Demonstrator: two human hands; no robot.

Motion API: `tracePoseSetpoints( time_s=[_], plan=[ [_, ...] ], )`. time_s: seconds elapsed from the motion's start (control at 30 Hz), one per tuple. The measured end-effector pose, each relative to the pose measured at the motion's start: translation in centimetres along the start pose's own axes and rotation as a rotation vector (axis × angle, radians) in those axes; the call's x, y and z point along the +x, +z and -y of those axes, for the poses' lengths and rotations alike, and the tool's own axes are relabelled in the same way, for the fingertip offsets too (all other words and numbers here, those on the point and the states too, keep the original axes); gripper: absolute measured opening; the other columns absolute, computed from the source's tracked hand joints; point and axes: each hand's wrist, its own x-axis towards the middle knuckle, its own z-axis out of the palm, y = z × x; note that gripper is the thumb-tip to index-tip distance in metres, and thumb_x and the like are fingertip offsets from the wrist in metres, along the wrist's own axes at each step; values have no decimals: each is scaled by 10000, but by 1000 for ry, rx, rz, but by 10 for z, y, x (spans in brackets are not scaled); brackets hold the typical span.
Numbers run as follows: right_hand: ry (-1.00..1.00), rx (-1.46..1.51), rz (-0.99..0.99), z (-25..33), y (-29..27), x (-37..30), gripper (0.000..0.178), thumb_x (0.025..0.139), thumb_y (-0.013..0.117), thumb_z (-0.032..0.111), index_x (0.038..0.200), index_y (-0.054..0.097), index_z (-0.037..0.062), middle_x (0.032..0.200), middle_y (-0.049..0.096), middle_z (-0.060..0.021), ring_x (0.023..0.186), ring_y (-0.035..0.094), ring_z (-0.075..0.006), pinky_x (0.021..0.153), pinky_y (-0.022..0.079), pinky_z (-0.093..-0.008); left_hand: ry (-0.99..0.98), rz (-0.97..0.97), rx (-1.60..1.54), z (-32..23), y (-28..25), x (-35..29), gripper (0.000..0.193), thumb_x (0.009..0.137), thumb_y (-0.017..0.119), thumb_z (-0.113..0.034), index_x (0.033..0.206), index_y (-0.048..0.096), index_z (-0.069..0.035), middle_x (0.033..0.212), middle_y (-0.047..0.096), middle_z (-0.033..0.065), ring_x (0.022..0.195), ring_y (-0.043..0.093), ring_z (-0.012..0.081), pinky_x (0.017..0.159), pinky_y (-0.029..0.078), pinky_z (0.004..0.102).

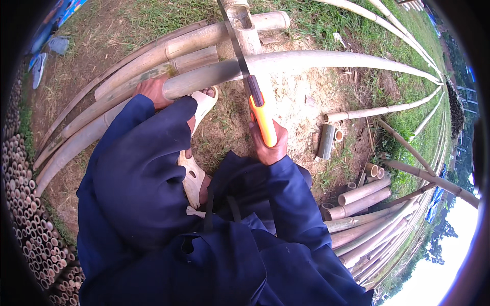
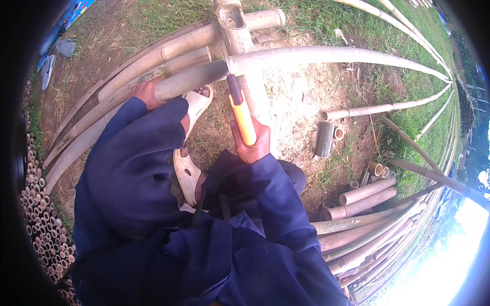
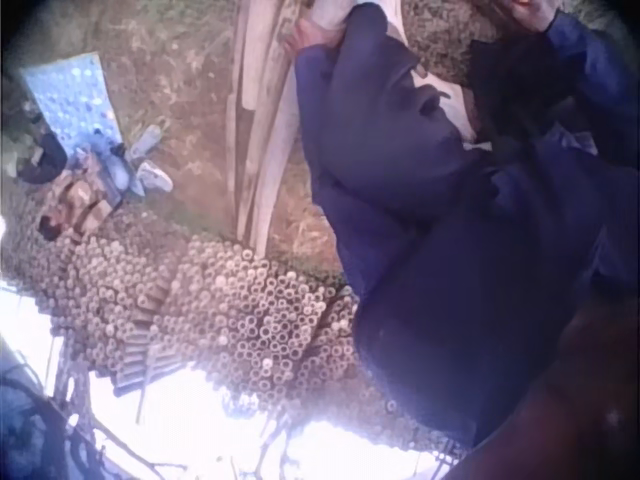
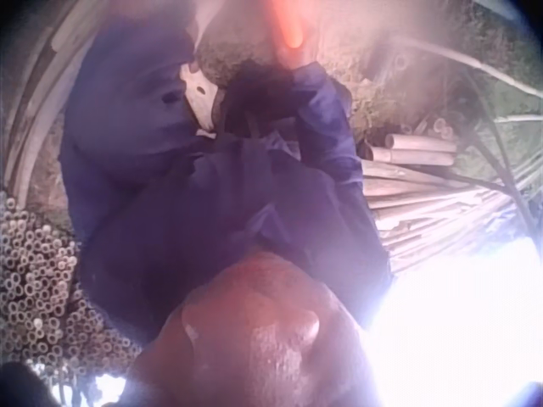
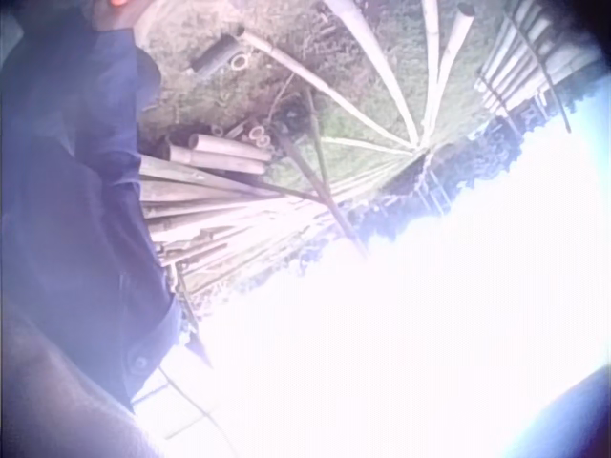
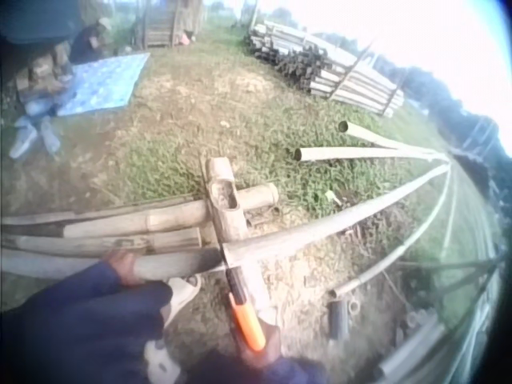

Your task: The person uses a hand saw to cut bamboo poles into shorter sections. They position each pole on a makeshift stand, saw through it, and then move the cut pieces aside. The process is repeated for multiple bamboo poles.

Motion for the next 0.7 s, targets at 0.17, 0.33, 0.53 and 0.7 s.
tracePoseSetpoints(
  time_s=[0.17, 0.33, 0.53, 0.7],
  plan=[
    [-31, 0, -7, 6, 4, -8, 118, 930, 724, 75, 985, 705, -28, 683, 649, -95, 610, 612, -151, 601, 505, -332, -11, -3, 13, 2, 9, -3, 780, 652, 856, -468, 1299, 655, -81, 1126, 739, 231, 1091, 700, 419, 990, 524, 519],
    [73, 107, -22, -3, 6, -5, 135, 930, 724, 63, 1017, 703, -38, 673, 625, -60, 610, 572, -120, 603, 494, -312, -21, -6, 13, 0, 11, -4, 775, 651, 856, -465, 1293, 657, -81, 1119, 740, 232, 1086, 701, 420, 986, 527, 517],
    [105, -108, 28, 27, -29, -91, 216, 947, 727, 48, 1138, 700, -49, 792, 666, -22, 675, 558, -64, 635, 465, -246, 20, -10, 4, 2, 17, 3, 768, 651, 856, -462, 1287, 659, -80, 1111, 742, 233, 1080, 702, 421, 981, 530, 513],
    [170, -104, 50, 41, -69, -155, 320, 905, 712, 18, 1215, 698, -59, 920, 751, -155, 783, 737, -230, 755, 563, -319, -32, -29, 13, 5, 13, -7, 766, 649, 857, -461, 1283, 659, -79, 1112, 741, 234, 1079, 702, 423, 979, 531, 513]
  ],
)
